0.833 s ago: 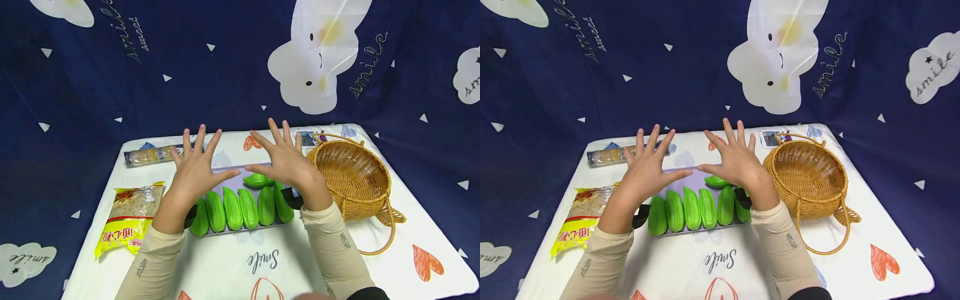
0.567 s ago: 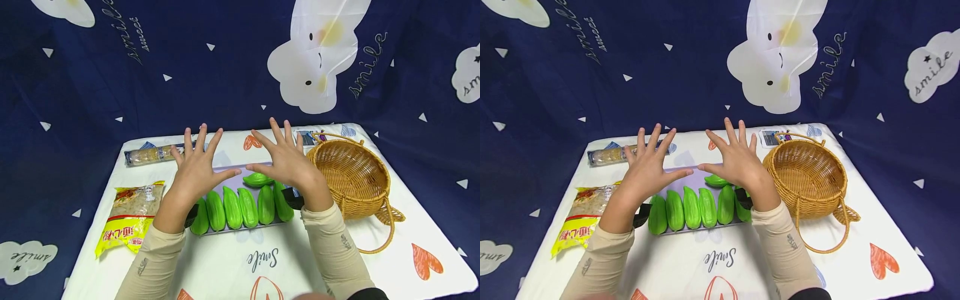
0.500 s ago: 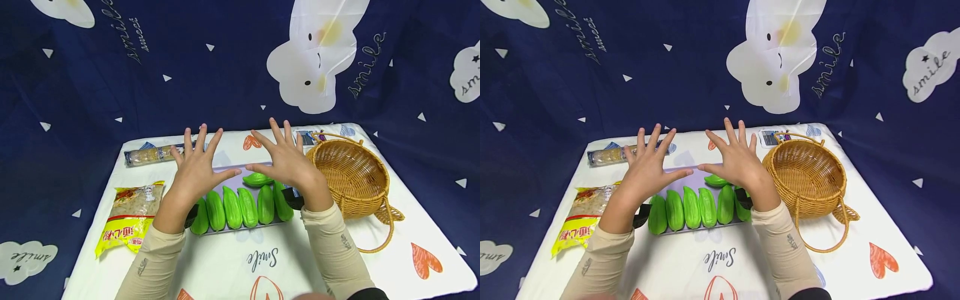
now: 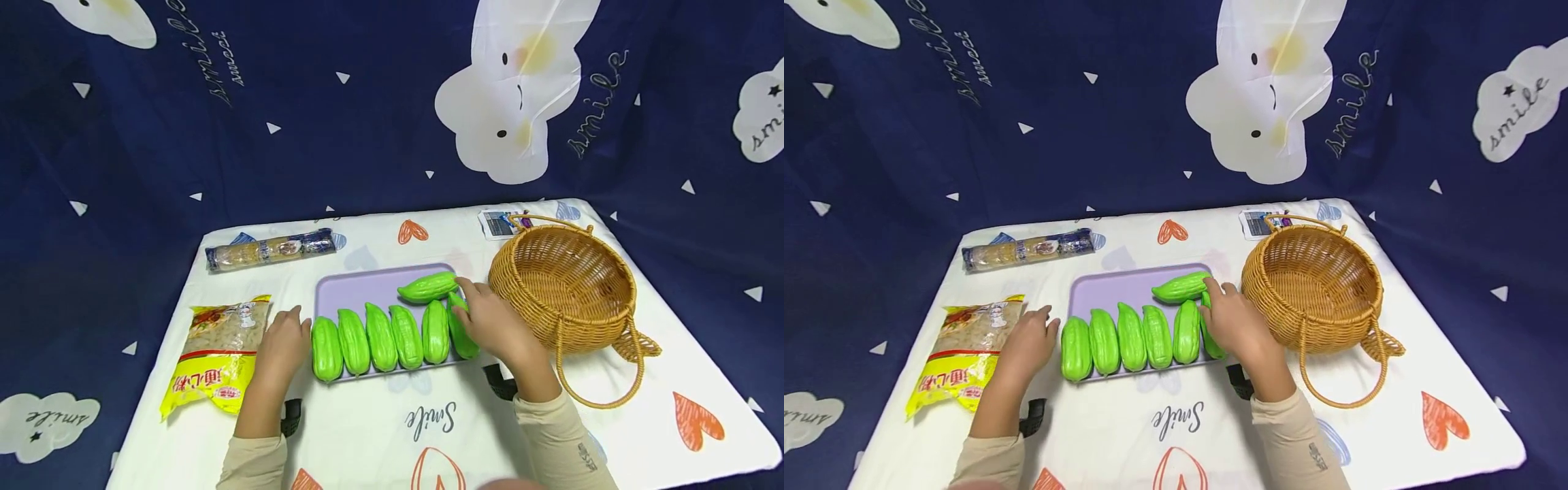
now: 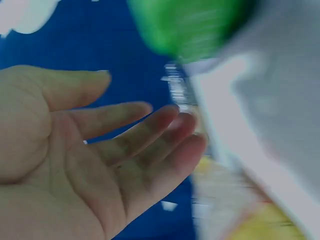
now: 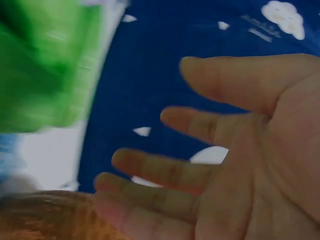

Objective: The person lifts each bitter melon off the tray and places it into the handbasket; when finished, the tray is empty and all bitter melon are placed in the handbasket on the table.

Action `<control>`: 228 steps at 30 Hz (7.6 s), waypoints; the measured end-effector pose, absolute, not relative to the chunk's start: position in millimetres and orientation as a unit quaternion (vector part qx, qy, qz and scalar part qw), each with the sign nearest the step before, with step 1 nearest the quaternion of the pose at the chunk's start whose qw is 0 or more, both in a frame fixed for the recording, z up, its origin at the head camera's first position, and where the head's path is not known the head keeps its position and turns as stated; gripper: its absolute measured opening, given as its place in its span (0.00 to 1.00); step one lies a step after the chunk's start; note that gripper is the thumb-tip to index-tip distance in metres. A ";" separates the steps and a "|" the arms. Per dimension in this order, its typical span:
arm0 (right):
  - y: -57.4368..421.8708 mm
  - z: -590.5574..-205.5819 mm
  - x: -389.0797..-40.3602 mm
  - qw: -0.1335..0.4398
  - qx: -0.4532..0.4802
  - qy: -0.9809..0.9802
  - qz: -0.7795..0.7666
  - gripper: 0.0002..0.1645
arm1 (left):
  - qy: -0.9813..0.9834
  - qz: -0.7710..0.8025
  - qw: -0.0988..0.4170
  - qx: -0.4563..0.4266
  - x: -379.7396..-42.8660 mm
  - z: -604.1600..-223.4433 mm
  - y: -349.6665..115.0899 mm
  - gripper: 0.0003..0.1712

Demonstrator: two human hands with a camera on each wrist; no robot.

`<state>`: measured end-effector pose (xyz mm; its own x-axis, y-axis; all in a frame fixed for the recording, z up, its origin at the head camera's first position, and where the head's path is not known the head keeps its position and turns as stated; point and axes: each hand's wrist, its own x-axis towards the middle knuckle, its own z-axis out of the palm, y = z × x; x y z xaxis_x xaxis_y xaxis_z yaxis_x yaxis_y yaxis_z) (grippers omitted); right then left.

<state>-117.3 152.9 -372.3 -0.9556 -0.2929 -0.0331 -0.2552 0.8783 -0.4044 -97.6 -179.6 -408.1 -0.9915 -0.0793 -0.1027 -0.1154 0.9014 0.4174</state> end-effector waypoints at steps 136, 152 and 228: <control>135.0 -429.1 -98.9 0.049 -0.063 0.944 -0.319 0.31 | 0.934 0.338 0.081 -0.084 -87.7 -460.3 -187.0 0.19; 220.1 -351.5 -101.0 -0.186 0.079 0.914 -0.351 0.34 | 0.937 0.332 0.074 -0.086 -87.4 -459.6 -187.8 0.18; 89.4 -444.4 -95.4 0.065 -0.167 0.941 -0.286 0.31 | 0.941 0.322 0.054 -0.085 -88.7 -462.3 -186.0 0.16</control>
<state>-95.4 89.4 -444.4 -0.9360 -0.3510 -0.0269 -0.2768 0.7808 -0.5602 -88.7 -186.0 -462.3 -0.9797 -0.1254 -0.1566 -0.1950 0.7783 0.5968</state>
